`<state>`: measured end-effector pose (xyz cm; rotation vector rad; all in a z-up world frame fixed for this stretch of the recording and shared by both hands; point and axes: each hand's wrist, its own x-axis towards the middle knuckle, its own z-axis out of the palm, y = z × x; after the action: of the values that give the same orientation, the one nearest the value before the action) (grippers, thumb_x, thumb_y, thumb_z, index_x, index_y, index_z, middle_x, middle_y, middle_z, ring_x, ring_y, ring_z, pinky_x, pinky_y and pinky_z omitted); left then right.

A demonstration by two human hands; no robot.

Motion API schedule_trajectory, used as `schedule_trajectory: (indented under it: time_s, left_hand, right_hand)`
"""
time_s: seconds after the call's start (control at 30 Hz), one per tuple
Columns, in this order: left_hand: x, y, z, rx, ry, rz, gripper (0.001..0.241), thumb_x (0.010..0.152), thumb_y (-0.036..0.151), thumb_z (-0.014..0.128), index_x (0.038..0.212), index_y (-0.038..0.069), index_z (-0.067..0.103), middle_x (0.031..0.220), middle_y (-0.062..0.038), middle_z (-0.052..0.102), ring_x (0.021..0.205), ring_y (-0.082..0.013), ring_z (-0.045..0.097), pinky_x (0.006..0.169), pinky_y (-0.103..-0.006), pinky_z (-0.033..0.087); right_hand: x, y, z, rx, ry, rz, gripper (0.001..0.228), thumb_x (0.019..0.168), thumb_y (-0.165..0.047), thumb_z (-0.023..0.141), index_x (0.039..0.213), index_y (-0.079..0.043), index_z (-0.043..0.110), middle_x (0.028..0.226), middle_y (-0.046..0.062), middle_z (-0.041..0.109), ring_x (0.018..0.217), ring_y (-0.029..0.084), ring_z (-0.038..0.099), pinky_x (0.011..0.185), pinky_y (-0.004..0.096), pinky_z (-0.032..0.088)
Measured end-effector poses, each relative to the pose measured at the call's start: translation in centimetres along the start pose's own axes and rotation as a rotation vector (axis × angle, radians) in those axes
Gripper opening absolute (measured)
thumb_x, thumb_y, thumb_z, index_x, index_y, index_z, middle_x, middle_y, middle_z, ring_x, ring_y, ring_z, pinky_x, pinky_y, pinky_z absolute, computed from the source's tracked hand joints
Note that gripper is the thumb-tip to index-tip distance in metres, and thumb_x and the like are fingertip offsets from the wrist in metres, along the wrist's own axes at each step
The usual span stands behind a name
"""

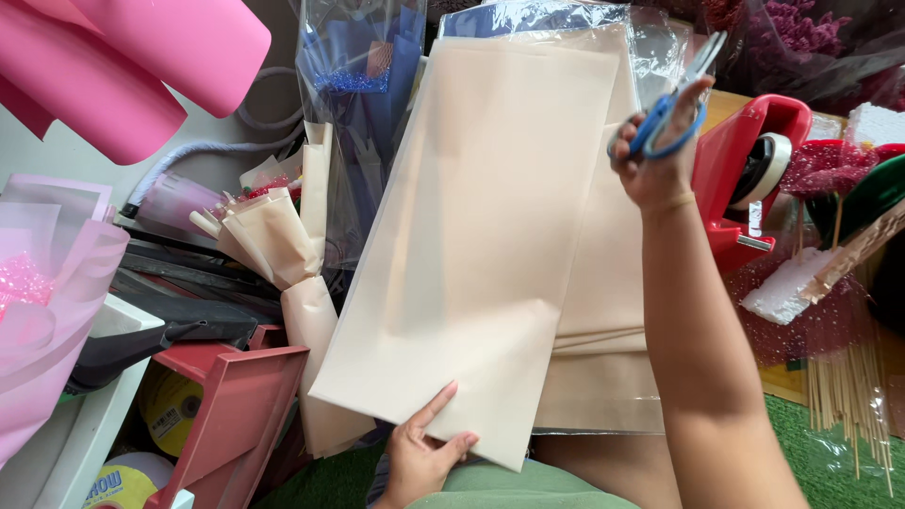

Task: The person prepares wrapping paper for flowers by cutting sheets of paper with scissors and folding them, then attaches a decorative felt flower arrangement to the paper using adhesive tape.

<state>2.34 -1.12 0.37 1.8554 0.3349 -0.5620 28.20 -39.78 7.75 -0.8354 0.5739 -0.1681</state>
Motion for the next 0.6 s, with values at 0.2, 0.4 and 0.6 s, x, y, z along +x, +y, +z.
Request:
schedule_trajectory:
  time_s: [0.2,0.4,0.6]
  left_hand:
    - [1.7,2.9,2.6,-0.178,-0.048,0.215,0.068,0.075,0.012,0.088,0.139,0.013,0.064,0.134,-0.010,0.072,0.054,-0.0108,0.076,0.052,-0.0186,0.062]
    - [2.1,3.6,4.2,-0.230,-0.081,0.237,0.055,0.082,0.014,0.080,0.135,0.016,0.067,0.149,-0.005,0.062,0.058,-0.0143,0.078,0.051,-0.0179,0.058]
    - [2.2,1.7,5.4,-0.323,-0.133,0.248,0.046,0.088,0.017,0.074,0.134,0.016,0.067,0.137,0.004,0.069,0.059,-0.0171,0.078,0.050,-0.0178,0.048]
  right_hand:
    - [-10.1,5.3,-8.1,-0.319,-0.081,-0.254,0.049,0.091,-0.057,0.063,0.084,-0.009,0.055,0.063,0.006,0.055,0.042,0.016,0.052,0.035,0.026,0.038]
    - [-18.6,6.5,-9.6,-1.356,0.307,-0.022,0.053,0.095,-0.057,0.064,0.083,-0.007,0.055,0.071,0.015,0.065,0.069,0.031,0.060,0.066,0.042,0.045]
    - [-17.8,8.4,-13.4,-1.811,0.572,-0.114,0.072,0.089,-0.072,0.059,0.109,-0.002,0.062,0.106,0.028,0.073,0.102,0.054,0.067,0.083,0.061,0.049]
